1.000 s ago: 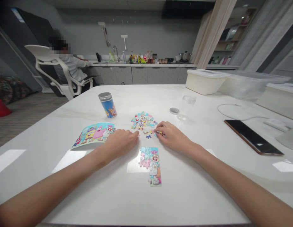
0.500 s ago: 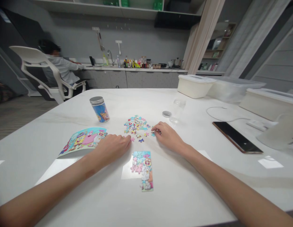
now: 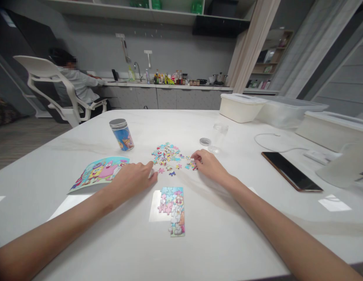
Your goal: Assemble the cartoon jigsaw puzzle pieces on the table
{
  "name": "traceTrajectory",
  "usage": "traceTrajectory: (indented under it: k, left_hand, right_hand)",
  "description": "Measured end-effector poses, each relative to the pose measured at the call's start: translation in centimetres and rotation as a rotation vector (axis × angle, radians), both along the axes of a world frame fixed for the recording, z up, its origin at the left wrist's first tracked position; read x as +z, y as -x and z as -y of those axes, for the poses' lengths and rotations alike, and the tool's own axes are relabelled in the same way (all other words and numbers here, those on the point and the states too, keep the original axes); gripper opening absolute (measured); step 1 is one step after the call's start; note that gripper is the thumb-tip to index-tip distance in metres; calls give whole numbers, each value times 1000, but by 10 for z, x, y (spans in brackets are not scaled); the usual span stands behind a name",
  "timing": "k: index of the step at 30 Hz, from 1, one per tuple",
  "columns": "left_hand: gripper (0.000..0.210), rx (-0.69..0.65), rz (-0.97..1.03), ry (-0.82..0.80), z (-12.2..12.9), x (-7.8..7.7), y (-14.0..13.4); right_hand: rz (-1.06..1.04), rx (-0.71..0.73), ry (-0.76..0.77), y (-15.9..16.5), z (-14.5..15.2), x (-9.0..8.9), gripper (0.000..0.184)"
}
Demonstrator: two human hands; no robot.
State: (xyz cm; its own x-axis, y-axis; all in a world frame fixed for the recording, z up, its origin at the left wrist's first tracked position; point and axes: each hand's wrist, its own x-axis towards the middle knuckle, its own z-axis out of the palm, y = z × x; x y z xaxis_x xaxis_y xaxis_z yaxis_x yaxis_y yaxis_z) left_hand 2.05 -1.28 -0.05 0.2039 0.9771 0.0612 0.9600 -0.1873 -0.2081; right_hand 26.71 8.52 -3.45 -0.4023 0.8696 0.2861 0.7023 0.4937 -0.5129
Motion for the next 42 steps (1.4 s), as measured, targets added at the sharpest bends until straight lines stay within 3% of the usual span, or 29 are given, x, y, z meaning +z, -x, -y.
traceTrajectory:
  k: [5, 11, 20, 31, 42]
  left_hand:
    - [29, 72, 13, 31, -3, 8, 10]
    - [33, 99, 3, 116, -3, 11, 14]
    - [32, 70, 58, 55, -6, 5, 12]
    - [34, 88, -34, 71, -13, 5, 16]
    - [32, 12, -41, 89, -17, -2, 19]
  right_hand:
    - [-114, -86, -58, -11, -14, -2, 28]
    - [-23, -144, -15, -18, -18, 1, 26]
    - [59, 88, 52, -5, -3, 8, 16]
    - [28, 96, 21, -1, 2, 11, 11]
    - [47, 97, 17, 2, 6, 10, 12]
